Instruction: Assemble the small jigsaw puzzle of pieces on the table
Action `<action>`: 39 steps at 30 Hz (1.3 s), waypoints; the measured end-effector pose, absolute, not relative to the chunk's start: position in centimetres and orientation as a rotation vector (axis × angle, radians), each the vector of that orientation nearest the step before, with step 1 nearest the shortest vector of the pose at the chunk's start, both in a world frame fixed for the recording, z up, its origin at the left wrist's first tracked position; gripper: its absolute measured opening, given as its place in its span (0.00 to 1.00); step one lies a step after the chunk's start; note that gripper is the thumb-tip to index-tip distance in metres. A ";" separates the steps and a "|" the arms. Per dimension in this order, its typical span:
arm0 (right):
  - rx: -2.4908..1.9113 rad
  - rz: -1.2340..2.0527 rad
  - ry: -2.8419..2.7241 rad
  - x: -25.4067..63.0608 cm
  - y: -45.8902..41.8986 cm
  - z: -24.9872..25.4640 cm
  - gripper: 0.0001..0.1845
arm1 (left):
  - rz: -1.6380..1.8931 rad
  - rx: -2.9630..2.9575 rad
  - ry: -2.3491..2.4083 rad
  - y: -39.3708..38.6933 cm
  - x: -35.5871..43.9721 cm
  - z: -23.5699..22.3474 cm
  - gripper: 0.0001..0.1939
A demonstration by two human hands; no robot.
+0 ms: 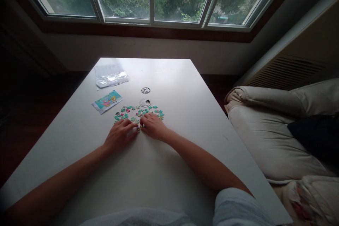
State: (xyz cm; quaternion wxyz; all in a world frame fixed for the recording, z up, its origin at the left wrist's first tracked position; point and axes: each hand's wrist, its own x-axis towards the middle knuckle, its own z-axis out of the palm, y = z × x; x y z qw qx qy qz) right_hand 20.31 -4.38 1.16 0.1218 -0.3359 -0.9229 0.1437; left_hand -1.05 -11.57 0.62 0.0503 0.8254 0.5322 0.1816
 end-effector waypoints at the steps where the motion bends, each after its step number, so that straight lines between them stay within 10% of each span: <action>1: -0.972 0.426 -2.688 20.3 -4.4 1.2 0.08 | 0.553 2.519 1.611 -11.6 -1.1 0.6 0.12; 15: -0.921 0.900 -2.455 20.1 -4.4 2.1 0.08 | 0.631 2.483 1.590 -11.2 -1.2 0.3 0.05; 39: -0.988 0.636 -2.558 19.6 -5.0 0.9 0.02 | 0.611 2.449 1.585 -11.2 -1.1 0.5 0.07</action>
